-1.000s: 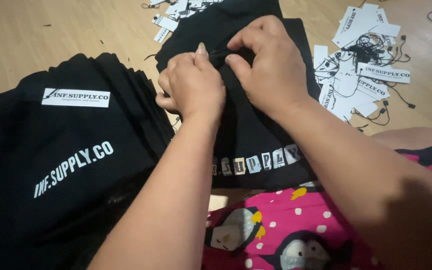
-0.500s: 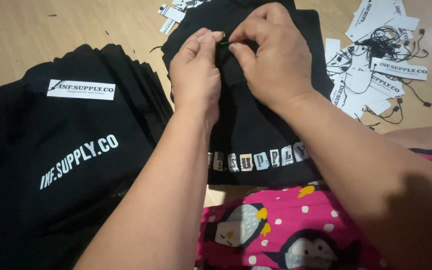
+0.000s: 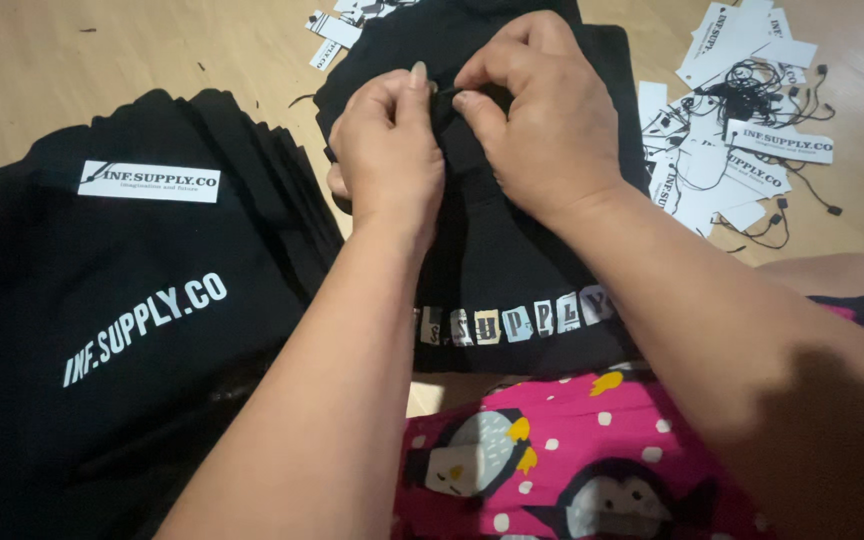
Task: The person attaches white paper tags to a stack of black t-shirts using small black plastic fasteners. They pick up a tag, thread the fastener through the tag and the shirt's collar, and secure it before moving to the next shirt.
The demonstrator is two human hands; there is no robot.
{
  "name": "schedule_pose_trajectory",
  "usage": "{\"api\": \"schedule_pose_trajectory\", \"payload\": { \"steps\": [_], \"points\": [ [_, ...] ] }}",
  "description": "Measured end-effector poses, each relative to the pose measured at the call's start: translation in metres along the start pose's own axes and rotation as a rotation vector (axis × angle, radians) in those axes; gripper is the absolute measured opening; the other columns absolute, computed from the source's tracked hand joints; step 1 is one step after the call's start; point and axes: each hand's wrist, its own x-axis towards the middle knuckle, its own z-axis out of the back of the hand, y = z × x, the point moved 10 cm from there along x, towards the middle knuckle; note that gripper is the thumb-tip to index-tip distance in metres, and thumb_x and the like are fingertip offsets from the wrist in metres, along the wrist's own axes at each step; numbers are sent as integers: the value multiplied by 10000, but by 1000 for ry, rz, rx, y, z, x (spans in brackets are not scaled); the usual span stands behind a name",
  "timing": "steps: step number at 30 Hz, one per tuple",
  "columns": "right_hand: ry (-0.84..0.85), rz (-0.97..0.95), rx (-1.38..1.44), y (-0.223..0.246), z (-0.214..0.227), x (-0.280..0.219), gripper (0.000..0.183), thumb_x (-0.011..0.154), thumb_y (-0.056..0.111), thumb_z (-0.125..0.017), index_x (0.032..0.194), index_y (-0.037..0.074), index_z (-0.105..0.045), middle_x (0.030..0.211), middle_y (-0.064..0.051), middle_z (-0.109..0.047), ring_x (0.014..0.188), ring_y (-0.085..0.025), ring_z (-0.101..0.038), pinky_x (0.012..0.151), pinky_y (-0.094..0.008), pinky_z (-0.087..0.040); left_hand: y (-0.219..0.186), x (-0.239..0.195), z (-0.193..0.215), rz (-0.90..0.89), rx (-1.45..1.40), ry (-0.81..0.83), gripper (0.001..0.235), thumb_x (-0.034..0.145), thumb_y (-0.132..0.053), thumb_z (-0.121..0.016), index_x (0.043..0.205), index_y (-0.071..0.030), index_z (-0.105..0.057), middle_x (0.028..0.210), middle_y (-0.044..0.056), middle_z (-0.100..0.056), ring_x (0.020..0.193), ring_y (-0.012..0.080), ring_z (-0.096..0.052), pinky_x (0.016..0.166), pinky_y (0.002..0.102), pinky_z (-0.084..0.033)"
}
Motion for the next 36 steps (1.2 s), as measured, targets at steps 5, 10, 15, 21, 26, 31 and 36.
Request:
{"api": "schedule_pose_trajectory", "payload": {
  "steps": [5,10,15,21,26,31,36],
  "points": [
    [-10,-23,-6,1,0,0,55,909,189,-782,959,204,-765,1046,16,-573,913,-208,-648,700,-407,-506,-4,-9,1,53,-21,43,253,809,-551,-629,814,-381,-816,1234,-197,-719,1275,91,-521,990,464,-214],
    [4,40,-50,16,3,1,91,911,194,-773,969,174,-705,1095,-7,-575,913,-249,-653,621,-460,-490,-19,1,8,-205,201,-93,237,860,-482,-630,746,-337,-779,1149,-197,-720,1320,217,-454,1051,708,-120],
    [33,-6,-34,4,-1,9,62,908,207,-788,895,206,-727,1036,2,-594,913,-241,-654,674,-445,-495,-63,-23,22,-689,456,-345,129,866,-347,-743,798,-238,-731,972,-130,-659,1258,258,-446,1057,647,-139],
    [104,-60,-101,6,-8,7,68,898,235,-727,959,223,-700,1075,16,-575,914,-251,-650,574,-524,-472,-2,0,-5,27,328,-106,339,932,-495,-531,878,-272,-780,1139,-47,-694,1270,263,-498,1085,669,-186],
    [1,24,4,11,6,9,73,931,188,-720,994,191,-757,1044,-2,-596,940,-246,-653,680,-457,-492,-27,-2,2,-126,155,-69,311,885,-511,-551,749,-295,-728,1005,-154,-740,1204,187,-494,1051,594,-163],
    [-5,88,69,8,2,13,119,947,145,-720,1058,135,-761,1100,-64,-679,1000,-282,-658,830,-414,-491,-17,0,0,24,-5,63,338,826,-556,-548,796,-331,-799,1102,-166,-773,1136,100,-635,957,425,-268],
    [48,120,18,-1,-10,15,49,914,156,-758,893,128,-724,977,-69,-649,912,-291,-639,757,-433,-475,-4,5,-6,-59,49,-34,316,838,-557,-559,779,-356,-797,1048,-160,-798,1178,186,-592,932,489,-310]
  ]
}}
